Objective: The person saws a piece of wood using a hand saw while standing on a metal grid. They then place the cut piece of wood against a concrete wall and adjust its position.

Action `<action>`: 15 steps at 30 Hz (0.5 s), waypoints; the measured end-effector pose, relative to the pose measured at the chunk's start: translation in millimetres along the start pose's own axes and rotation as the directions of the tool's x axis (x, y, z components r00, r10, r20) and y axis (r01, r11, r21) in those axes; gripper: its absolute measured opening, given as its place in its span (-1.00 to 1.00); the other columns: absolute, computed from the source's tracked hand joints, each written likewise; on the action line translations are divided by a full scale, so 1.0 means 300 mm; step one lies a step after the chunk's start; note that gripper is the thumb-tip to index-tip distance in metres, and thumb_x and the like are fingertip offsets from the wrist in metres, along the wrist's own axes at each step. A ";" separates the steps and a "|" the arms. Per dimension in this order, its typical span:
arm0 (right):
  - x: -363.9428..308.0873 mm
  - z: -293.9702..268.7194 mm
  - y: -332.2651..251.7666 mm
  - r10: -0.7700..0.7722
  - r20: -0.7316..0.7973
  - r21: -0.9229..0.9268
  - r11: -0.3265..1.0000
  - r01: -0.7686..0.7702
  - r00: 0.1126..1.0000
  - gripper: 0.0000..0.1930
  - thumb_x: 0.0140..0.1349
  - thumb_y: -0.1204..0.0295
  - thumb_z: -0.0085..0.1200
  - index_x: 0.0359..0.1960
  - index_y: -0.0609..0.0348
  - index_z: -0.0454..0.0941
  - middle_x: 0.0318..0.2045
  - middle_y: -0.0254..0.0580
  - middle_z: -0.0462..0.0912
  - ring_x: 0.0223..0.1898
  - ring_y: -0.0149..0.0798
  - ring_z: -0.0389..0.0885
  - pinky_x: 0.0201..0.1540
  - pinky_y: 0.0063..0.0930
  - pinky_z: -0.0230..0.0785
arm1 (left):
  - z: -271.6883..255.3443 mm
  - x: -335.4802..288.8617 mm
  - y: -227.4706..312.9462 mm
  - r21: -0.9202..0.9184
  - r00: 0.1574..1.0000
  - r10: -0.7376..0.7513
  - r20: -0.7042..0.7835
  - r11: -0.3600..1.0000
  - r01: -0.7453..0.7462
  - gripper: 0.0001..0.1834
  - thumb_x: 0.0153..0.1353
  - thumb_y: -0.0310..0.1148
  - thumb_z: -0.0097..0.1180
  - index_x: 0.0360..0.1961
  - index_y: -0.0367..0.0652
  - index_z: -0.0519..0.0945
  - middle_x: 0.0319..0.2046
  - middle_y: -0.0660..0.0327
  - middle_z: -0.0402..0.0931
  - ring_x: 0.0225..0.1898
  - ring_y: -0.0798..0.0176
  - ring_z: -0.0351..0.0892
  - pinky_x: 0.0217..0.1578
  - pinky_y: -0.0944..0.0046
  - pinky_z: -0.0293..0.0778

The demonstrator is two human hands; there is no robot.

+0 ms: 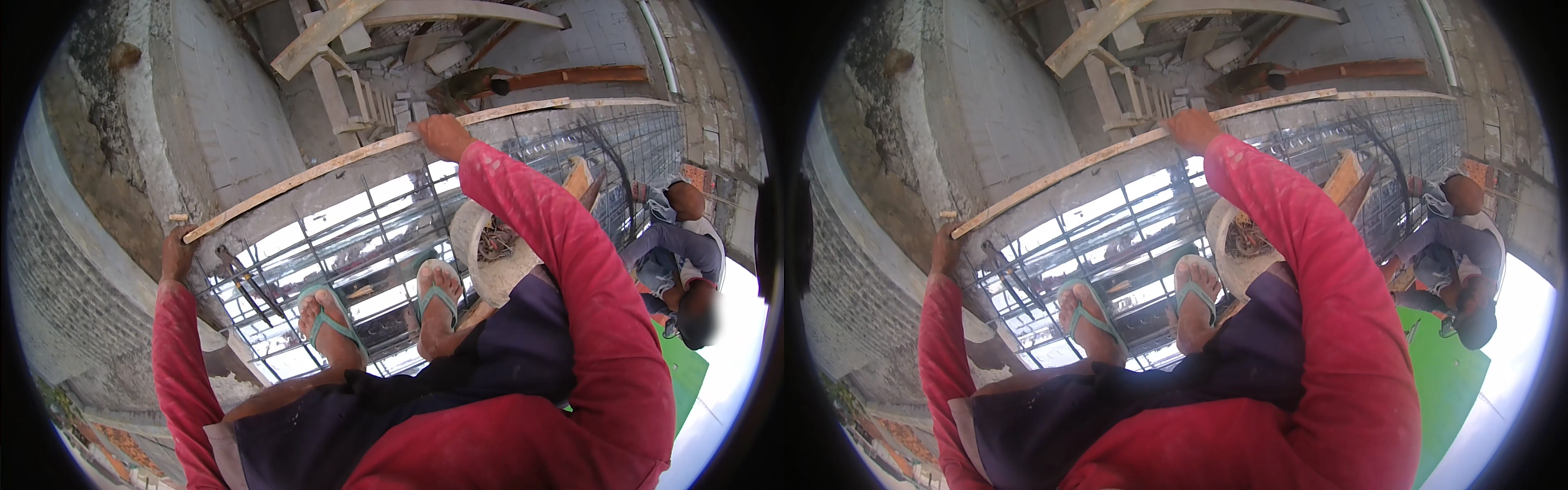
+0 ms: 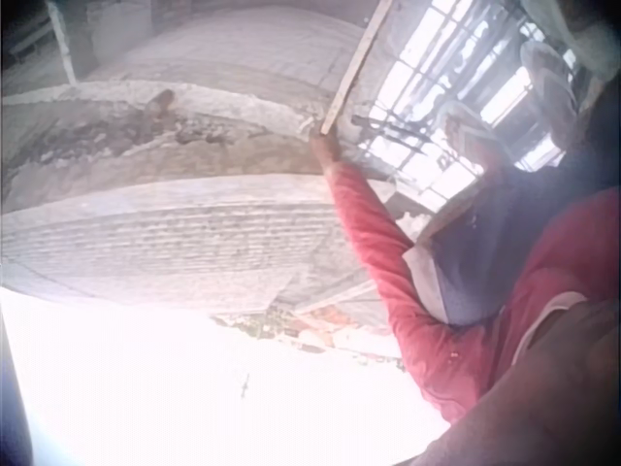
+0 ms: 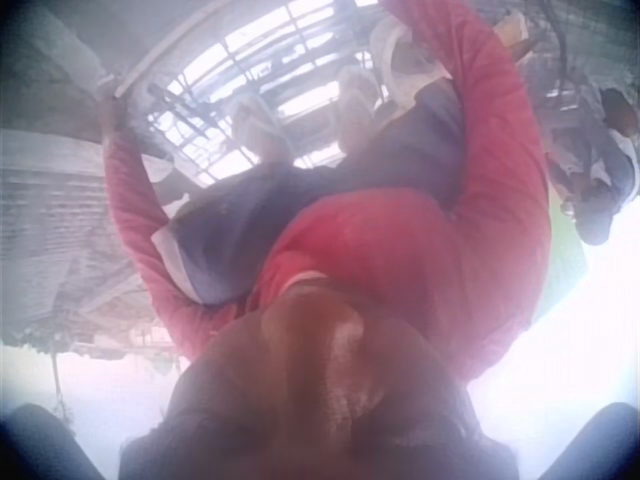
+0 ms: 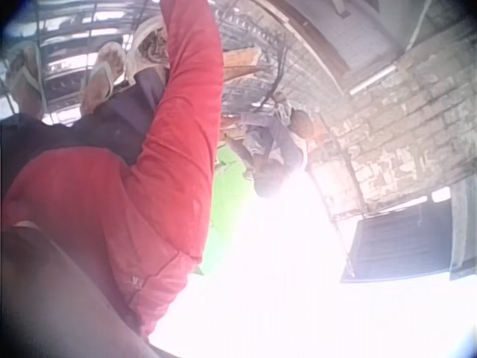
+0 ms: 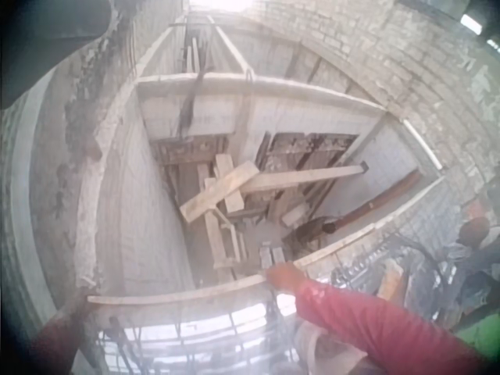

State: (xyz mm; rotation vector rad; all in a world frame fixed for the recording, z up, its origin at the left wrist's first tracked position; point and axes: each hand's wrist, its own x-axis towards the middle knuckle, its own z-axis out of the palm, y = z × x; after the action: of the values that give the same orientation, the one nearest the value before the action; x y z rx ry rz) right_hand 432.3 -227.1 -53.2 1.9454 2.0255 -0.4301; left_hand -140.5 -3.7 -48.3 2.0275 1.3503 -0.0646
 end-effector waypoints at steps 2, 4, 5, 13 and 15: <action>0.025 -0.005 -0.010 0.007 0.042 0.025 1.000 -0.008 0.999 -0.68 0.28 0.46 -0.07 0.05 0.00 0.57 -0.31 -0.03 0.70 -0.22 0.04 0.71 -0.20 -0.03 0.53 | 0.004 -0.005 -0.047 0.041 0.999 0.050 0.013 0.998 -0.050 -0.70 0.08 -0.48 0.34 -0.11 -0.21 0.70 -0.21 0.02 0.70 -0.17 0.06 0.70 -0.12 0.18 0.54; 0.023 0.005 -0.007 0.004 0.046 0.053 0.999 -0.007 0.999 -0.66 0.27 0.42 -0.04 0.09 -0.04 0.55 -0.28 -0.03 0.71 -0.17 0.05 0.71 -0.14 -0.02 0.54 | -0.003 -0.002 -0.047 0.066 0.999 0.027 0.032 0.997 -0.029 -0.71 0.09 -0.45 0.33 -0.12 -0.17 0.71 -0.20 0.02 0.70 -0.16 0.01 0.70 -0.10 0.15 0.54; 0.026 -0.005 -0.015 0.010 0.073 0.079 0.997 -0.015 0.997 -0.66 0.25 0.39 0.01 0.07 -0.01 0.55 -0.27 -0.02 0.71 -0.16 0.04 0.71 -0.14 -0.04 0.54 | -0.016 -0.001 -0.061 0.107 0.994 0.100 0.047 0.989 -0.104 -0.74 0.11 -0.42 0.31 -0.13 -0.13 0.72 -0.22 0.03 0.70 -0.17 0.01 0.70 -0.10 0.14 0.54; 0.005 0.035 0.017 -0.028 0.021 -0.011 1.000 0.028 0.999 -0.62 0.19 0.56 0.01 0.07 0.07 0.51 -0.25 0.00 0.68 -0.18 0.07 0.68 -0.14 -0.06 0.52 | -0.035 0.012 -0.001 0.067 0.988 -0.097 0.120 0.994 0.090 -0.70 0.11 -0.41 0.29 -0.09 -0.14 0.71 -0.15 0.02 0.69 -0.10 0.00 0.67 -0.05 0.15 0.52; 0.018 0.038 0.015 -0.043 0.013 -0.028 0.999 0.044 0.999 -0.63 0.19 0.58 0.00 0.06 0.08 0.51 -0.27 0.01 0.67 -0.18 0.06 0.68 -0.15 -0.07 0.53 | -0.028 -0.002 -0.085 0.063 0.995 -0.022 0.094 0.998 0.016 -0.63 0.12 -0.41 0.30 0.00 -0.10 0.68 -0.10 0.04 0.67 -0.09 0.05 0.67 -0.05 0.18 0.52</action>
State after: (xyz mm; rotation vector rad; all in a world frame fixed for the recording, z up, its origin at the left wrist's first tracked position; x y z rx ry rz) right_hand 436.7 -226.7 -65.8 1.8804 2.0579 -0.4201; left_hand -164.6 6.3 -54.8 2.0365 1.3236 -0.2115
